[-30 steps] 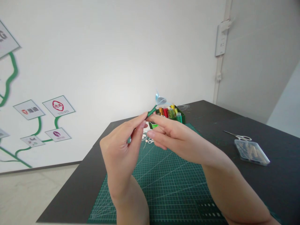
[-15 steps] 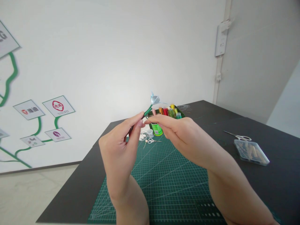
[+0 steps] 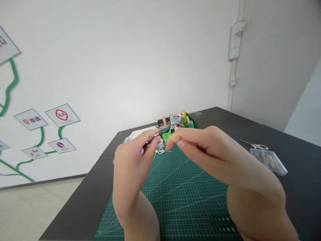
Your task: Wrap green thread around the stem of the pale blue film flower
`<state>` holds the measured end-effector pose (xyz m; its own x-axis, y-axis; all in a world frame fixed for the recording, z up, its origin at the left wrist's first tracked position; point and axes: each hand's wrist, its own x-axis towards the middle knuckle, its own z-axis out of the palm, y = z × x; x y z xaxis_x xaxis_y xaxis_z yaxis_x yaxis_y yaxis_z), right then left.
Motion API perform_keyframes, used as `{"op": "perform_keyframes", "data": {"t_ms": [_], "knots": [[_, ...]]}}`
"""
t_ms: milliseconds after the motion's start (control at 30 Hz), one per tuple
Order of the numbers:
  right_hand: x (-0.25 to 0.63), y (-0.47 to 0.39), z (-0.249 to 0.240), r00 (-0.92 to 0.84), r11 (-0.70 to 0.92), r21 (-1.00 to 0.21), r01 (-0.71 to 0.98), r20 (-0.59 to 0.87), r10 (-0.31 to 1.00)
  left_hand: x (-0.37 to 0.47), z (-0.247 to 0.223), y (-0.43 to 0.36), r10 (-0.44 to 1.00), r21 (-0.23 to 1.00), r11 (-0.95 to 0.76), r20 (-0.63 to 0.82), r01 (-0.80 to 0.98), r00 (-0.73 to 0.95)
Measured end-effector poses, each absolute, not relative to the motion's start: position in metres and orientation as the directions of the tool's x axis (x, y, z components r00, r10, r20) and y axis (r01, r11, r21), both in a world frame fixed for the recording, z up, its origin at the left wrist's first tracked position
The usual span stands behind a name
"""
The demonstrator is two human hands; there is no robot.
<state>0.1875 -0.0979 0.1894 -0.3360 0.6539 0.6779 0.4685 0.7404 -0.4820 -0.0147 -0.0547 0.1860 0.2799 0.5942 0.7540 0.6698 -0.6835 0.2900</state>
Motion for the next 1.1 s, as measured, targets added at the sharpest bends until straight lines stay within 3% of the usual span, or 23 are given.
{"op": "perform_keyframes", "data": {"t_ms": [133, 233, 367, 500, 967, 1100], "knots": [[0.193, -0.102, 0.19, -0.325, 0.766, -0.552, 0.33, 0.695, 0.641, -0.016, 0.188, -0.056, 0.642, 0.232, -0.696, 0.626, 0.68, 0.443], [0.195, -0.101, 0.192, -0.219, 0.769, -0.567, 0.296, 0.743, 0.632, -0.016, 0.188, -0.058, 0.611, 0.197, -0.753, 0.564, 0.628, 0.555], [0.197, -0.091, 0.192, -0.051, 0.743, -0.605, 0.286, 0.765, 0.642, -0.018, 0.187, -0.067, 0.564, 0.201, -0.807, 0.54, 0.556, 0.624], [0.198, -0.075, 0.19, -0.047, 0.712, -0.651, 0.264, 0.728, 0.684, -0.023, 0.187, -0.077, 0.485, 0.139, -0.855, 0.554, 0.499, 0.677], [0.181, -0.052, 0.187, -0.286, 0.644, -0.757, 0.114, 0.595, 0.751, -0.038, 0.198, -0.103, 0.324, 0.042, -0.908, 0.703, 0.417, 0.633], [0.18, -0.05, 0.185, -0.309, 0.632, -0.765, 0.121, 0.576, 0.757, -0.041, 0.196, -0.103, 0.316, 0.062, -0.897, 0.781, 0.438, 0.538]]}}
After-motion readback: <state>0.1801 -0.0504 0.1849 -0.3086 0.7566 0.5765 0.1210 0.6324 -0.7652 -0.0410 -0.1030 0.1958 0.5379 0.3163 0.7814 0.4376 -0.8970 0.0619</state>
